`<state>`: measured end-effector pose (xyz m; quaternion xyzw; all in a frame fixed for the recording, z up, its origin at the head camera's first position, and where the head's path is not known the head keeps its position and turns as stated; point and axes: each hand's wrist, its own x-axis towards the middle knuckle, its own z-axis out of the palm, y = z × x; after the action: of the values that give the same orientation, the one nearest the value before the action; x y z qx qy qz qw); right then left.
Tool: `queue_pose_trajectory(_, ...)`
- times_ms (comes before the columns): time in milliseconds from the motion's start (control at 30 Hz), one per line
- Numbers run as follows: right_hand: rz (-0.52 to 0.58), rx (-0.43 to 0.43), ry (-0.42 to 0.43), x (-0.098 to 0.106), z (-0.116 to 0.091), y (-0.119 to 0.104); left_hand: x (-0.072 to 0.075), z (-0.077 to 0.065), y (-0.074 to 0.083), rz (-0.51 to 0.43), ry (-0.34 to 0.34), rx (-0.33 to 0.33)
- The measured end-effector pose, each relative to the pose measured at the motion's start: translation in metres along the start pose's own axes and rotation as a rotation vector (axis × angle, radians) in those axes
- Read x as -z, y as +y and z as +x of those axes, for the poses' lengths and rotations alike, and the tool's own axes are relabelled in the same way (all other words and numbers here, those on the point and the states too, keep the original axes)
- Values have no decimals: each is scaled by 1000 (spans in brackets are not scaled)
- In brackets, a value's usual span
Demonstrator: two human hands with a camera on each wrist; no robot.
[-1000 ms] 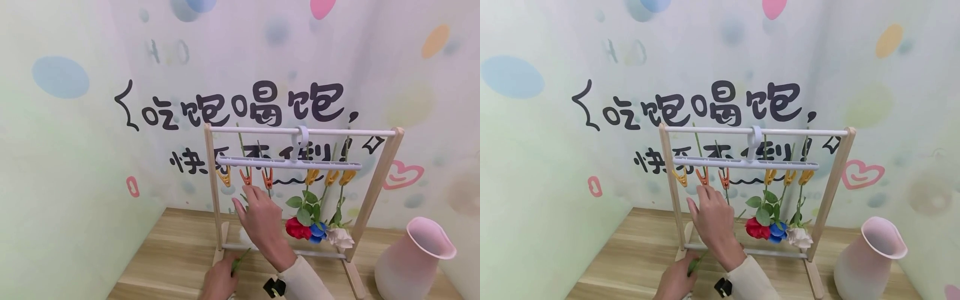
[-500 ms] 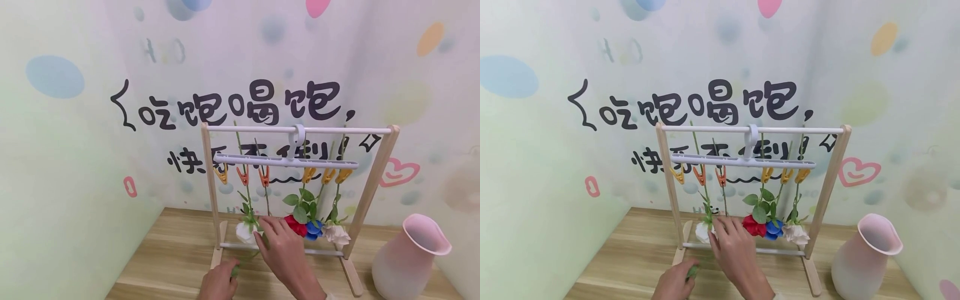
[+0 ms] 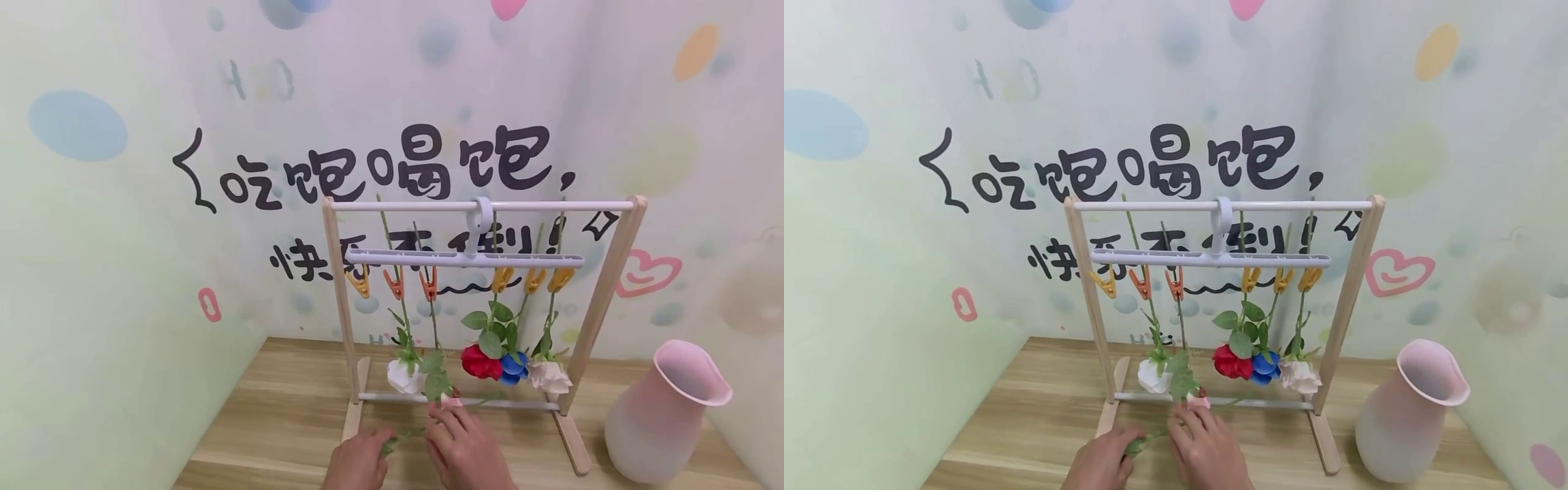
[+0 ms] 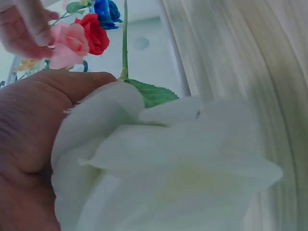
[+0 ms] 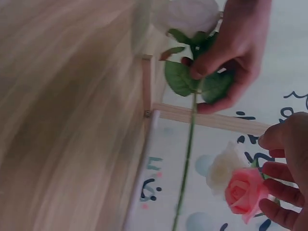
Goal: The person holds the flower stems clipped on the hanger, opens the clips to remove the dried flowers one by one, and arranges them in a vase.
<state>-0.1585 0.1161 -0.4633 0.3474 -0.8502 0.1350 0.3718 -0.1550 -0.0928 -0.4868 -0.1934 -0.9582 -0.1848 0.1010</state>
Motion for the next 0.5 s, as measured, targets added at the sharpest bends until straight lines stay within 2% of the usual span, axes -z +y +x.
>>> queue_pose_trajectory(233,-35,68,126,-9,-14,-3,5,0,8,72,-15,-87)
queue_pose_trajectory(333,-46,85,166,-11,-18,-3,6,0,10,96,12,-131)
queue_pose_trajectory(433,-66,87,150,-13,-23,-1,8,0,11,111,49,-183)
queue_pose_trajectory(500,-75,82,103,-14,-26,0,9,0,11,121,67,-217)
